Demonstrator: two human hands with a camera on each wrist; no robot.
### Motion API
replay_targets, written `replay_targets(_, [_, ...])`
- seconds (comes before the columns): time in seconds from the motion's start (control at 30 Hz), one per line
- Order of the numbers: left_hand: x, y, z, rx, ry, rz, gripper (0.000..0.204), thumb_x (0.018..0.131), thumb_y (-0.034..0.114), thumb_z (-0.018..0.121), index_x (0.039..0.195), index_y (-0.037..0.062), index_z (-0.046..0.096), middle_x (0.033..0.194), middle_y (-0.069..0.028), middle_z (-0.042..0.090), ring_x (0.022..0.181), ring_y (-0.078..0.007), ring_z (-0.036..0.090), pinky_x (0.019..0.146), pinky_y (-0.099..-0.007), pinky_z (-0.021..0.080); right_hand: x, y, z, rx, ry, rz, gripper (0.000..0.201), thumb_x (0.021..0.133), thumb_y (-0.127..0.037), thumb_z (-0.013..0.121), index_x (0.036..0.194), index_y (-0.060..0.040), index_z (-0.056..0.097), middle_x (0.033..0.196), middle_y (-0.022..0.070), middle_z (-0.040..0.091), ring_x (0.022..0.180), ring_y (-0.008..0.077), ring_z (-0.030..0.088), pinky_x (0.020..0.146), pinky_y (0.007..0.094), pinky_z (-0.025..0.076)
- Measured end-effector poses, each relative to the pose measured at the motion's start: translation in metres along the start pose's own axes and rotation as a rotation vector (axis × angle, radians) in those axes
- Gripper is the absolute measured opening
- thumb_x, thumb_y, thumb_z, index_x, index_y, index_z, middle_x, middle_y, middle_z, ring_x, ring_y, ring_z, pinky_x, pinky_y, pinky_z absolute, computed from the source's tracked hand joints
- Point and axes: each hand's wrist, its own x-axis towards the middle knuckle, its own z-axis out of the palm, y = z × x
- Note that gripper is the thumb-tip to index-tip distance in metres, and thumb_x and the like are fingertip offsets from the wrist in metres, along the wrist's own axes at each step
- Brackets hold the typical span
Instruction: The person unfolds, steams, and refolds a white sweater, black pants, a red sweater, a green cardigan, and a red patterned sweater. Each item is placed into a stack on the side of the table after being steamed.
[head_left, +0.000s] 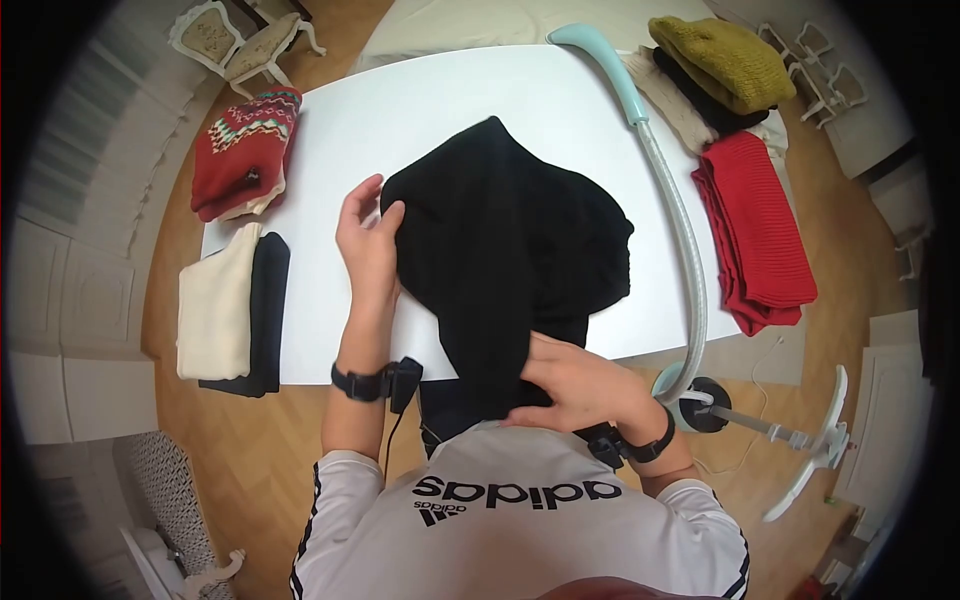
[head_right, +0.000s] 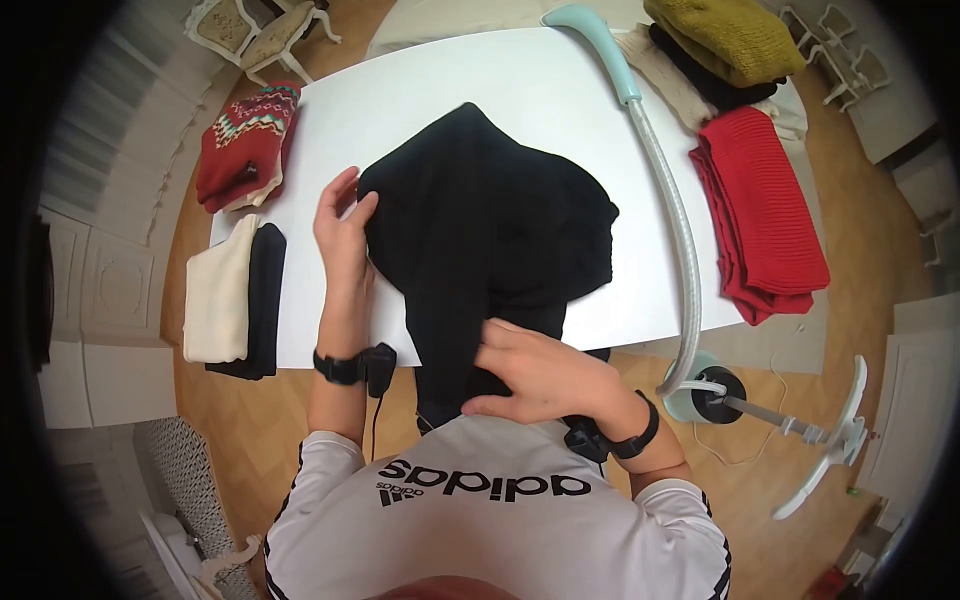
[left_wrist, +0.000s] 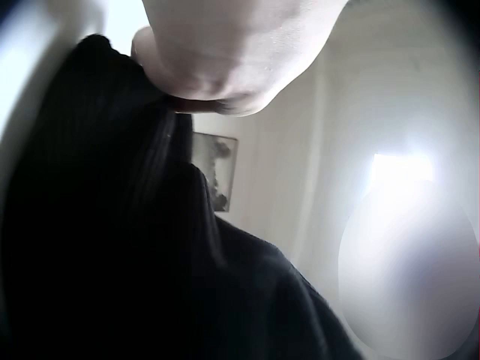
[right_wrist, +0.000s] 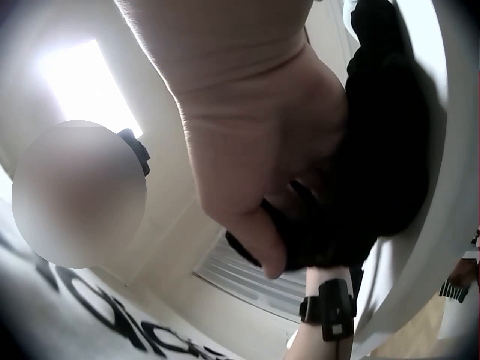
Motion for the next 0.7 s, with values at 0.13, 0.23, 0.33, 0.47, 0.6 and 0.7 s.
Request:
replay_targets(0.13, [-0.080, 0.074, 0.015, 0.765, -0.143, 0.222, 0.044, 0.092, 0.020, 0.078, 0.128, -0.0002, 0.063, 0.118, -0.0133, 0.065, 0.101, -0.0198, 0.064, 0.078, -0.0276, 0.052, -0.005, 0.027, -0.020, 0.258, 0.078, 0.102, 0.031, 0.082, 0.000, 0.068, 0.113, -0.0018, 0.071, 0.117, 0.0179, 0.068, 0.108, 0.0375, 0.065, 0.095, 0.0400, 0.052])
replay_targets(0.23, [-0.142, 0.090, 0.028, 1.143, -0.621, -0.028, 0.090, 0.076, 0.041, 0.090, 0.146, 0.0026, 0.050, 0.118, -0.0173, 0.059, 0.100, -0.0278, 0.064, 0.075, -0.0350, 0.055, 0.000, 0.035, -0.016, -0.103, 0.192, 0.192, 0.044, 0.085, -0.008, 0.070, 0.129, -0.0041, 0.067, 0.142, 0.0218, 0.055, 0.130, 0.0411, 0.053, 0.111, 0.0490, 0.041])
replay_targets(0.33, [-0.166, 0.043, 0.032, 1.337, -0.713, 0.189, 0.103, 0.072, 0.037, 0.091, 0.155, 0.0043, 0.040, 0.118, -0.0189, 0.058, 0.101, -0.0341, 0.063, 0.080, -0.0416, 0.055, 0.006, 0.041, 0.006, -0.412, 0.212, 0.263, 0.060, 0.089, -0.022, 0.069, 0.145, -0.0071, 0.056, 0.163, 0.0230, 0.030, 0.146, 0.0459, 0.034, 0.120, 0.0608, 0.024])
replay_targets(0.47, [-0.158, 0.024, 0.036, 1.266, -0.663, 0.372, 0.098, 0.070, 0.022, 0.088, 0.153, 0.0030, 0.041, 0.120, -0.0199, 0.057, 0.106, -0.0395, 0.063, 0.091, -0.0441, 0.054, 0.018, 0.041, 0.025, -0.531, 0.378, 0.397, 0.068, 0.091, -0.031, 0.066, 0.153, -0.0078, 0.047, 0.170, 0.0234, 0.013, 0.146, 0.0518, 0.030, 0.117, 0.0665, 0.022])
replay_targets(0.6, [-0.126, 0.036, 0.016, 0.790, -0.613, 0.219, 0.064, 0.076, 0.007, 0.080, 0.136, 0.0022, 0.057, 0.114, -0.0167, 0.067, 0.104, -0.0366, 0.068, 0.093, -0.0396, 0.055, 0.026, 0.058, 0.008, -0.308, 0.443, 0.722, 0.064, 0.080, -0.002, 0.069, 0.142, -0.0077, 0.058, 0.144, 0.0226, 0.052, 0.125, 0.0477, 0.054, 0.107, 0.0523, 0.042])
replay_targets(0.7, [-0.098, 0.063, -0.025, 0.333, -0.249, 0.159, 0.048, 0.083, -0.004, 0.070, 0.130, -0.0021, 0.062, 0.120, -0.0138, 0.071, 0.111, -0.0313, 0.070, 0.100, -0.0402, 0.054, 0.014, 0.059, -0.031, -0.361, 0.511, 0.338, 0.059, 0.073, 0.012, 0.065, 0.128, -0.0079, 0.065, 0.126, 0.0155, 0.063, 0.110, 0.0382, 0.066, 0.092, 0.0431, 0.055])
